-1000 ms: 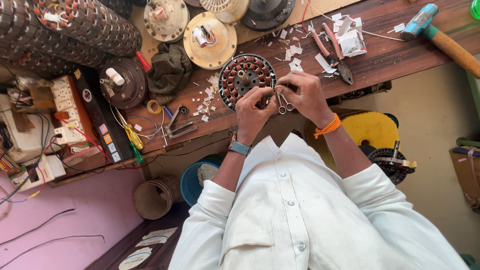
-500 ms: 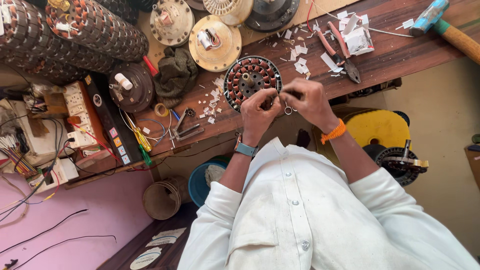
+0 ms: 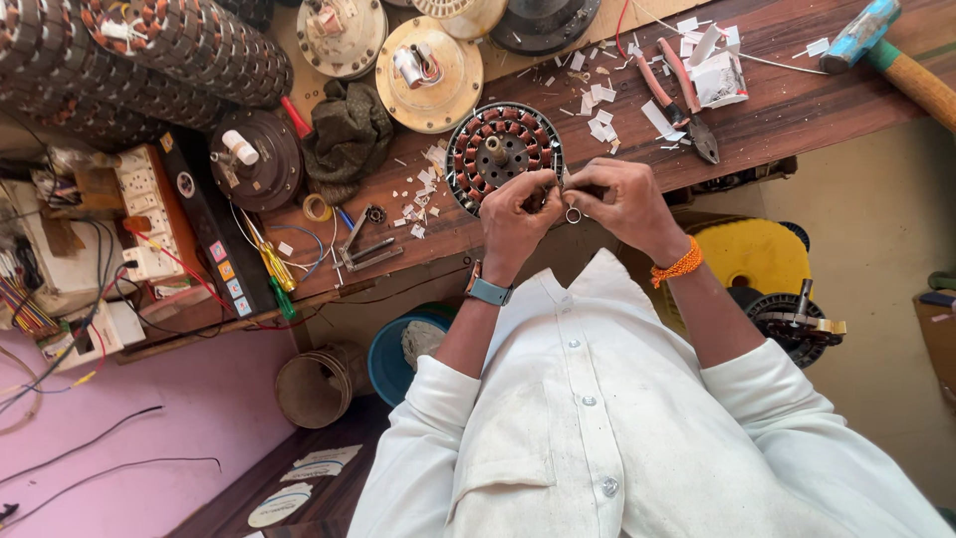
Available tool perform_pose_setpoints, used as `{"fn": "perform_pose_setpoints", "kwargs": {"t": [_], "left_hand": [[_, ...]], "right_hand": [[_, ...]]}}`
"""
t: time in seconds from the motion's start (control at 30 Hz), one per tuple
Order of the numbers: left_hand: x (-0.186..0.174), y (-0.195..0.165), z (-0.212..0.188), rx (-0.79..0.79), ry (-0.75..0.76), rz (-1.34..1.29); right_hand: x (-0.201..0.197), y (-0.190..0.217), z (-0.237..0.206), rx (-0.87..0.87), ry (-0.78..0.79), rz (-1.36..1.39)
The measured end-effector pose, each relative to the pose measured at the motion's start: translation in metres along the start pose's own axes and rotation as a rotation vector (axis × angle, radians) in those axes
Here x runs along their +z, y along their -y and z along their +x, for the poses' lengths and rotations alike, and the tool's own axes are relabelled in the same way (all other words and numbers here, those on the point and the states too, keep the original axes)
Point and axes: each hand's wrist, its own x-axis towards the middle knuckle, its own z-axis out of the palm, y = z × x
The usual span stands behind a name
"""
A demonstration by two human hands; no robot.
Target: The person works at a cluttered workbench rewinding a fan motor stator. They press copper wire coils into the stator slots by hand, use a green-handled tool to seat the windings, trim excess material with scissors, tap the assembly with a hammer, and fit small rings onto the motor shaft before reaching for another tool.
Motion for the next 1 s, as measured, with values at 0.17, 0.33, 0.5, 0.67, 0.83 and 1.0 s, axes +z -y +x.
{"fn": "perform_pose_setpoints", "kwargs": {"t": [0.17, 0.33, 0.5, 0.67, 0.83, 1.0], "left_hand": [[0.0, 0.002, 0.0, 0.044, -0.014, 0.016], [0.003, -0.002, -0.001, -0.017, -0.049, 0.014], [0.002, -0.006, -0.001, 0.082, -0.062, 0.026], [-0.006, -0.015, 0.002, -0.09, 0.037, -0.04], [-0.01, -0.022, 0.002, 0.008, 0.032, -0.008], [-0.008, -0.019, 0.004, 0.088, -0.009, -0.03]], "right_hand": [[-0.001, -0.004, 0.016, -0.043, -0.037, -0.055], [-0.002, 0.002, 0.009, 0.0, 0.01, -0.036], [-0.009, 0.003, 0.017, -0.031, 0.006, -0.073], [-0.005, 0.004, 0.027, -0.031, -0.017, -0.017], [-0.006, 0.003, 0.024, -0.006, -0.002, 0.016], [-0.007, -0.002, 0.023, 0.011, 0.012, 0.015]]}}
